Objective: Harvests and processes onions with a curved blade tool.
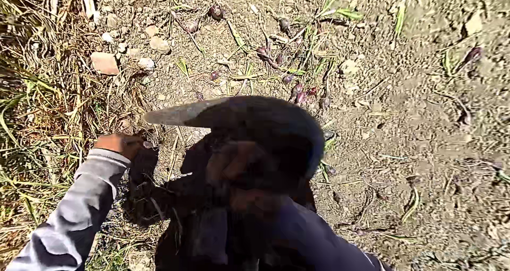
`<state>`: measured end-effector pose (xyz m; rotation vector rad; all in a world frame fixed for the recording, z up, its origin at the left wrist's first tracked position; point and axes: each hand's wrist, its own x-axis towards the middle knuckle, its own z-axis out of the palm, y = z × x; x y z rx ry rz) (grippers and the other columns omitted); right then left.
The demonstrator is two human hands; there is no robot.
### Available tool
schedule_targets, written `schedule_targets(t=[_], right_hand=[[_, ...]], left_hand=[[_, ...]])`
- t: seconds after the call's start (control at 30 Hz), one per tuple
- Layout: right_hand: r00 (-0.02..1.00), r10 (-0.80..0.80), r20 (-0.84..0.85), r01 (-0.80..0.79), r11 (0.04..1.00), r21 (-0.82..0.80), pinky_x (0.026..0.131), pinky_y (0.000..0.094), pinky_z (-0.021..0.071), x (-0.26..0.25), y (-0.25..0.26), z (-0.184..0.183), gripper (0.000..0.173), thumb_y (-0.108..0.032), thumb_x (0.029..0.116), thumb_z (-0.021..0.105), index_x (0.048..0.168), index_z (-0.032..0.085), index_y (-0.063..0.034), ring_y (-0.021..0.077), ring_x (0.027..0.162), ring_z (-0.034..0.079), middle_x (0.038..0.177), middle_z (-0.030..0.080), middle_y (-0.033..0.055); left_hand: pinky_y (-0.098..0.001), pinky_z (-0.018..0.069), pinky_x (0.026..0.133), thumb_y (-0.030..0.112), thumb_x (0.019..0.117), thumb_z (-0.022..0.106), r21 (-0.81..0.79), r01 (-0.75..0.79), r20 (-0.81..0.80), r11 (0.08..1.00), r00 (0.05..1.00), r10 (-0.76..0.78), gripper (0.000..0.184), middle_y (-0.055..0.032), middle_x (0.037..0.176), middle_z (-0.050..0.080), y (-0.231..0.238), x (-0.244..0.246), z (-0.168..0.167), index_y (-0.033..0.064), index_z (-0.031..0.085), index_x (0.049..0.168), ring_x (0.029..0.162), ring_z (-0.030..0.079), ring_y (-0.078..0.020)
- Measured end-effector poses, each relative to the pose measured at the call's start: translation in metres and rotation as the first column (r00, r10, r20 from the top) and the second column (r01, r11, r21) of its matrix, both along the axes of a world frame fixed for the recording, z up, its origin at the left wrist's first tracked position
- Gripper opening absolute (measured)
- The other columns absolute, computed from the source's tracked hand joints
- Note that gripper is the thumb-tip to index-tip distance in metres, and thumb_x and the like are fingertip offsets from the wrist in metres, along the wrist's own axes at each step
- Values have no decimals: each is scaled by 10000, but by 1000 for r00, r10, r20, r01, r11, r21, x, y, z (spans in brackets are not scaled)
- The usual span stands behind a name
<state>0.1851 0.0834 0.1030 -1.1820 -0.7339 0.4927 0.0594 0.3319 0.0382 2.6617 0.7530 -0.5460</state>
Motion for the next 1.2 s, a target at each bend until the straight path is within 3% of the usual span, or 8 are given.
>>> schedule_targets(t=[0.1,0.33,0.47,0.6,0.7,0.87,1.0,1.2], right_hand=[[998,15,54,10,901,-435,686,397,574,-13,29,-38,370,-165,904,699,1060,641,166,220,691,679,784,685,196],[987,-145,74,159,960,-232,565,236,523,-29,-130,-5,490,-658,1000,460,965,635,-201,40,620,597,688,581,-54],[941,-278,191,334,851,-405,398,238,468,-27,-146,-20,546,-661,998,455,817,558,-157,37,439,521,546,509,-46],[965,-259,-38,253,961,-111,543,190,513,-23,-141,25,481,-616,1015,464,1226,656,-228,3,590,569,704,595,-91],[986,-164,39,159,981,112,672,251,557,-26,-147,16,385,-520,1029,493,1138,634,-179,79,786,657,862,656,-23],[987,-143,68,158,850,-502,547,347,550,-17,-85,-46,323,-245,914,717,953,658,71,171,584,633,717,657,128],[966,-257,-2,248,935,-254,382,193,420,-15,-110,-7,474,-574,1006,510,929,576,-111,7,446,480,607,521,-39],[968,-252,10,251,964,-90,712,164,554,-14,-112,16,294,-342,981,643,984,683,-51,-33,756,653,809,698,-38]], left_hand=[[-789,438,902,179,974,714,-80,-120,-243,990,965,97,201,-324,1062,718,-25,55,25,17,767,1080,1053,655,-577],[-716,436,976,190,941,725,15,132,-87,991,988,-130,222,-246,1259,674,-80,65,-54,31,771,1089,1229,579,-505],[-754,412,946,131,950,712,9,266,370,964,895,-250,283,-328,1239,642,-100,98,-58,-4,723,1198,1175,576,-579],[-717,461,1005,94,1029,593,-155,161,109,975,983,-145,318,-342,1284,637,-107,102,-50,-73,618,1298,1210,610,-549],[-722,461,1004,117,1003,637,-152,38,23,988,999,-35,389,-338,1322,604,-91,70,-59,-51,589,1351,1236,583,-543],[-771,314,1078,79,839,823,-150,245,124,958,966,-227,454,-325,1221,670,-110,96,-32,-2,680,1262,1243,556,-570],[-693,362,1115,47,980,654,-228,247,154,942,964,-215,317,-345,1200,679,-119,93,-58,-80,655,1270,1199,615,-547],[-800,428,909,79,1026,614,-178,8,75,984,997,5,213,-374,1086,693,-71,51,-22,-83,719,1117,1036,651,-610]])
